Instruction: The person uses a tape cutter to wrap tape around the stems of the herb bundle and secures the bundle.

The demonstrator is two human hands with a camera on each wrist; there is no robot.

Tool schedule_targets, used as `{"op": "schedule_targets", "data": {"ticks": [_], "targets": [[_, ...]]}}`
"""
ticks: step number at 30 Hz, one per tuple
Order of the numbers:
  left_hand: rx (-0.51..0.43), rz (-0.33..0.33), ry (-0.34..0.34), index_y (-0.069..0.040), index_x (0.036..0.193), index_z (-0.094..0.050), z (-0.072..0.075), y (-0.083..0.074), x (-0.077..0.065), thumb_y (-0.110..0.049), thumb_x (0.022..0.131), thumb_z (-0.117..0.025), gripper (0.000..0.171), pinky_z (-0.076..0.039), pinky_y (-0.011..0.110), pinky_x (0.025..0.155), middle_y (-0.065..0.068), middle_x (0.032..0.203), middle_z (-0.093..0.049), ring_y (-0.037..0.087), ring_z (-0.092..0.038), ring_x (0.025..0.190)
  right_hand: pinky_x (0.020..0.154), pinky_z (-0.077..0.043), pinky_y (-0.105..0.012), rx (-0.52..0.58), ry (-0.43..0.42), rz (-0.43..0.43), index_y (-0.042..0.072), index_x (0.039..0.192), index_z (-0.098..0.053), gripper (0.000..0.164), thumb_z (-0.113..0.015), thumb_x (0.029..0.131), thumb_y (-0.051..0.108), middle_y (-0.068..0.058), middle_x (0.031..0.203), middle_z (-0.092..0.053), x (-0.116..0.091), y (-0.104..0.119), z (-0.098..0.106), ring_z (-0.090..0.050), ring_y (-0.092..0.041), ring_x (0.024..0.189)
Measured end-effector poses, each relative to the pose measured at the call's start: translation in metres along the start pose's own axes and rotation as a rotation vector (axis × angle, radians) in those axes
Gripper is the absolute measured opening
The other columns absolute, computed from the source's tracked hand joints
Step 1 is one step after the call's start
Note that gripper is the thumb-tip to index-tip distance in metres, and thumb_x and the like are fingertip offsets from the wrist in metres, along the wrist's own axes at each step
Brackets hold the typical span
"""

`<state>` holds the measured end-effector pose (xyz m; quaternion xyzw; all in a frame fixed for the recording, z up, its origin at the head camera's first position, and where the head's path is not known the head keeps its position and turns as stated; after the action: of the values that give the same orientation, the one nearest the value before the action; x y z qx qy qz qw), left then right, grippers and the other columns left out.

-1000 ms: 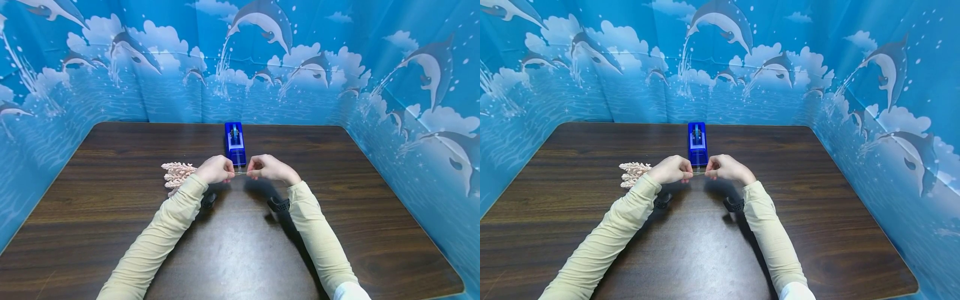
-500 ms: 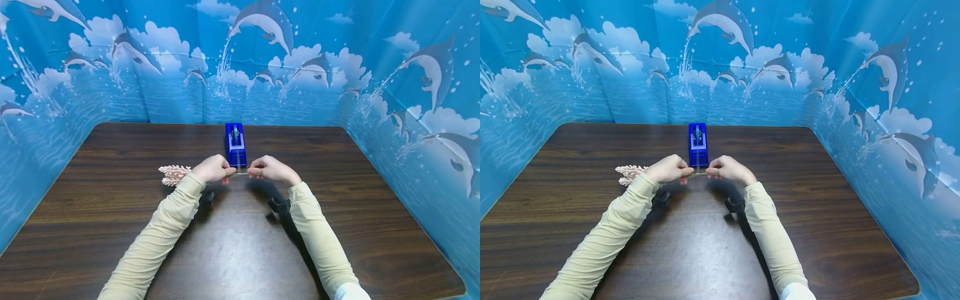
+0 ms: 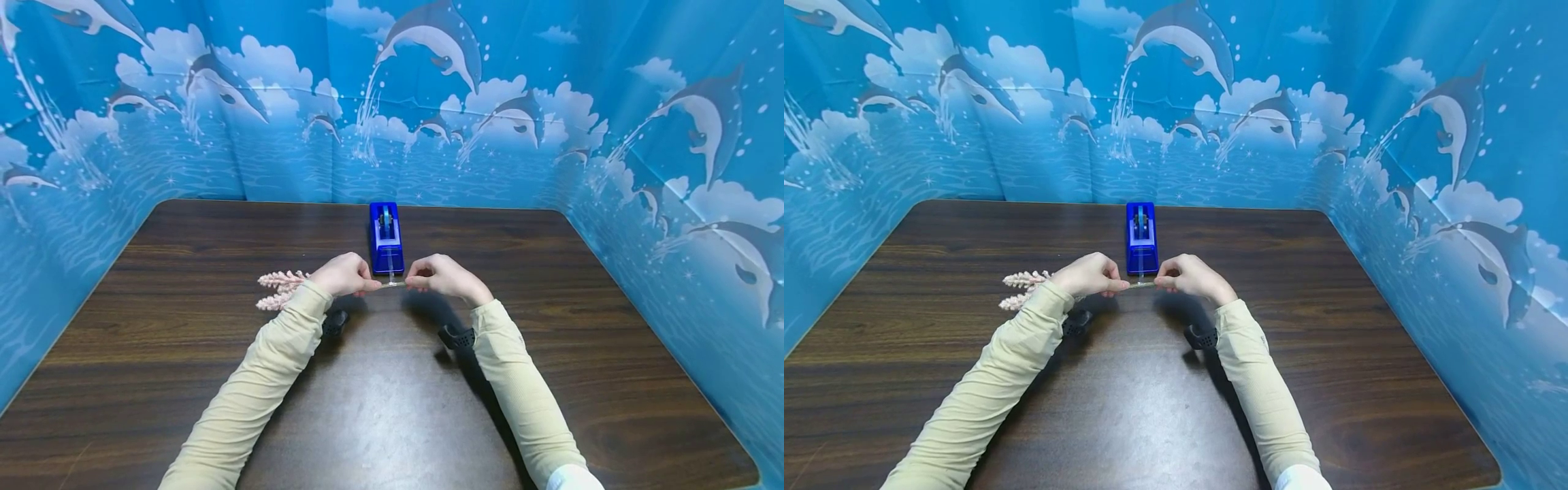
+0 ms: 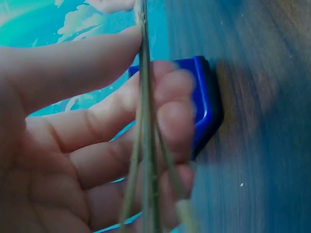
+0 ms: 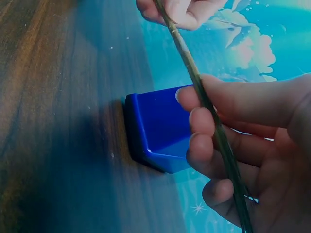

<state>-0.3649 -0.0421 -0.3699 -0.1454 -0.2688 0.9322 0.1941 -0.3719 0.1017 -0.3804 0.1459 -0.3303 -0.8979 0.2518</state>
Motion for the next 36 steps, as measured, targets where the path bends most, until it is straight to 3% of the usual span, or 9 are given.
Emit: {"op": "schedule_targets", "data": {"ticks": [6,10,15,19,26,31,36], "targets": [[0.009,0.019,-0.049,-0.01,0.069,-0.061,0.0,-0.003,0.002,-0.028,0.085,-0.071,0.026,-0.045,0.026,0.071,-0.001,0.057,-0.063,0.012,-0.06,0.066,0.06,-0.044,-0.026,-0.051,-0.042,0.022,0.005,0.09,-0.069,0.014,-0.064,0.093,0.018,-0.004,0.074,-0.063,-0.002,0.002,0.006,-0.054,-0.014,0.066],[0.003,0.017,-0.042,-0.012,0.071,-0.057,-0.001,-0.004,0.004,-0.025,0.086,-0.07,0.024,-0.046,0.027,0.076,0.004,0.064,-0.07,0.011,-0.062,0.064,0.061,-0.045,-0.025,-0.048,-0.027,0.018,0.006,0.09,-0.067,0.012,-0.062,0.094,0.016,-0.006,0.078,-0.065,-0.002,0.002,0.005,-0.057,-0.018,0.069],[0.019,-0.011,-0.095,-0.012,0.067,-0.053,0.0,-0.006,0.005,-0.02,0.082,-0.073,0.027,-0.043,0.027,0.068,-0.001,0.063,-0.06,0.013,-0.055,0.063,0.068,-0.05,-0.026,-0.021,0.044,-0.016,-0.001,0.096,-0.066,0.024,-0.052,0.1,0.018,-0.012,0.082,-0.068,-0.002,-0.002,0.0,-0.066,-0.032,0.081],[0.011,-0.03,-0.143,-0.012,0.065,-0.052,0.003,-0.009,0.004,-0.02,0.08,-0.075,0.029,-0.039,0.026,0.063,-0.001,0.066,-0.054,0.016,-0.051,0.065,0.068,-0.05,-0.026,-0.043,0.054,-0.021,-0.004,0.094,-0.067,0.03,-0.049,0.101,0.019,-0.008,0.075,-0.067,-0.003,-0.003,0.0,-0.066,-0.033,0.077],[-0.046,0.012,-0.098,-0.004,0.077,-0.063,-0.003,-0.008,0.005,-0.024,0.093,-0.062,0.026,-0.04,0.023,0.06,0.004,0.067,-0.066,0.012,-0.054,0.062,0.062,-0.049,-0.023,-0.055,0.029,-0.037,-0.004,0.094,-0.069,0.024,-0.055,0.098,0.015,-0.011,0.074,-0.067,-0.003,-0.005,0.005,-0.064,-0.024,0.07],[0.037,-0.003,-0.071,-0.001,0.083,-0.073,-0.008,-0.009,0.007,-0.019,0.093,-0.06,0.024,-0.041,0.025,0.065,0.002,0.065,-0.065,0.013,-0.055,0.066,0.061,-0.05,-0.024,-0.065,0.009,-0.048,-0.003,0.094,-0.07,0.023,-0.057,0.097,0.016,-0.008,0.075,-0.068,-0.004,-0.004,0.007,-0.066,-0.022,0.071],[0.098,-0.048,-0.123,-0.003,0.079,-0.072,-0.002,-0.014,0.007,-0.016,0.087,-0.065,0.017,-0.046,0.03,0.071,0.003,0.07,-0.066,0.018,-0.057,0.071,0.061,-0.05,-0.024,-0.057,-0.016,-0.059,-0.002,0.095,-0.07,0.021,-0.06,0.096,0.017,-0.01,0.077,-0.068,-0.005,-0.003,0.01,-0.066,-0.026,0.074]]}}
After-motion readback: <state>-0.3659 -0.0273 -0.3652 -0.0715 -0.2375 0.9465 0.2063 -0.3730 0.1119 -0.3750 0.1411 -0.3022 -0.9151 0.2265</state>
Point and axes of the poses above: each hand's wrist, its own x-axis towards the middle knuckle, its own z-axis out of the back of the hand, y = z × x, the point moved 9 cm from there along x, towards the middle knuckle
